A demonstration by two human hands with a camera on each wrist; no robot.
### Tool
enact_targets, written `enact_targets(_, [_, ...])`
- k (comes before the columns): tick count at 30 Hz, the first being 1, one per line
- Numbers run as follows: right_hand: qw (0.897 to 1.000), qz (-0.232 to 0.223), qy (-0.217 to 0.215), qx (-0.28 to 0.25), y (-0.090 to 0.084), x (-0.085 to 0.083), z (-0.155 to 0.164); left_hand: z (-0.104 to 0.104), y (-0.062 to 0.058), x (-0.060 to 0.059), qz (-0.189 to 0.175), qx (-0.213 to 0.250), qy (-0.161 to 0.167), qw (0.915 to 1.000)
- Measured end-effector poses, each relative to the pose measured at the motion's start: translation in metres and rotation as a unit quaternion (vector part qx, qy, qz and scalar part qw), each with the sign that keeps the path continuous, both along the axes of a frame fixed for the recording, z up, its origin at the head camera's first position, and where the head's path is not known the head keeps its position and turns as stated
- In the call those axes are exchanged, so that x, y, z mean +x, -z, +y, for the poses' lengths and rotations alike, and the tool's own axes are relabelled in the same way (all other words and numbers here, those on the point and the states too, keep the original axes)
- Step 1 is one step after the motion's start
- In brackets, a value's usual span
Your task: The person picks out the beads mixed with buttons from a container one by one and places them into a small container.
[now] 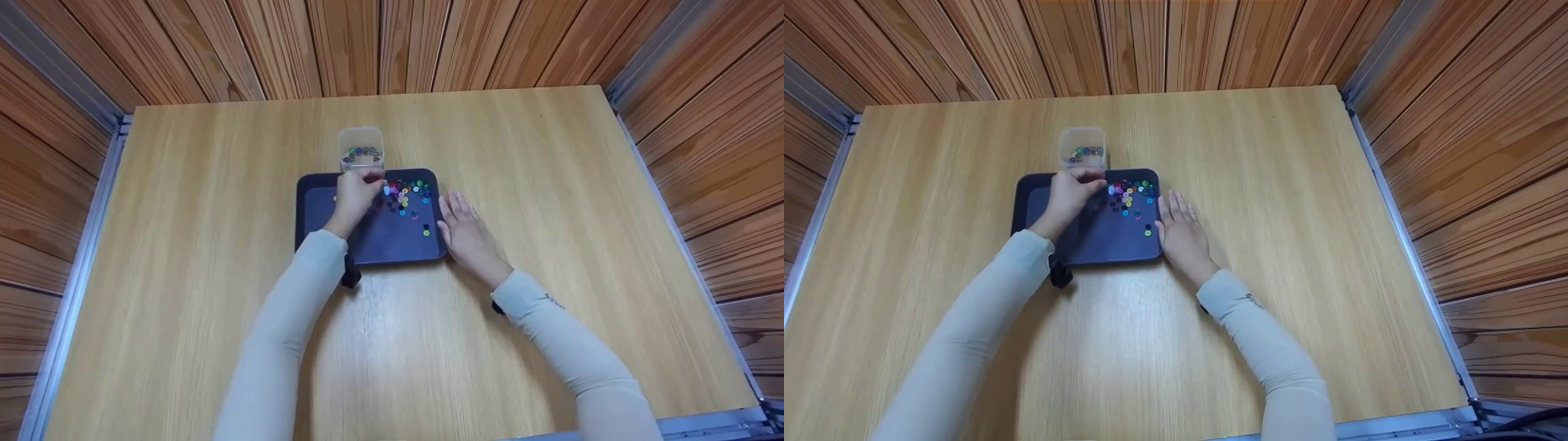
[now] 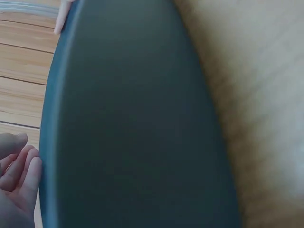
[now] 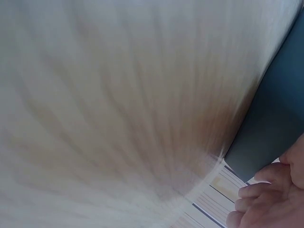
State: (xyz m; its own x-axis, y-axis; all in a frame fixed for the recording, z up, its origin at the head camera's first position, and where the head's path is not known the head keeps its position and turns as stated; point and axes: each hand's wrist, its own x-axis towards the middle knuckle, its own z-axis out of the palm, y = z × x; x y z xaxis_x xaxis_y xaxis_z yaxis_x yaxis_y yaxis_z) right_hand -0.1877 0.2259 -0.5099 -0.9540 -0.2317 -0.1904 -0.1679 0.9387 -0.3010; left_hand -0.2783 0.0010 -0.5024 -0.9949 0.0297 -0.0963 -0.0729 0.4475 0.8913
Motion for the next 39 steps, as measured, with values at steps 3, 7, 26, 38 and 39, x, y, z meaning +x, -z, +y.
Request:
enact_targets(3, [1.0,-0.003,0.0,0.006,0.001,0.0,0.0,0.006,0.003,0.0,-0.012,0.0,0.008,0.9999])
enact_targets(7, [1.0,-0.007,0.002,0.011,0.001,0.0,-0.001,0.014,0.006,0.0,-0.024,0.003,0.012,0.9996])
enact_targets(26, [1.0,0.002,0.0,-0.003,-0.001,0.002,0.0,0.037,0.018,-0.002,-0.034,-0.045,0.003,0.9984])
enact_targets(38, [1.0,0.002,-0.002,0.005,0.0,0.001,0.001,0.048,0.015,-0.004,-0.037,-0.107,0.006,0.9935])
enact_targets(39, [1.0,0.003,-0.003,0.006,0.0,0.001,0.001,0.049,0.015,-0.004,-0.033,-0.117,0.005,0.9926])
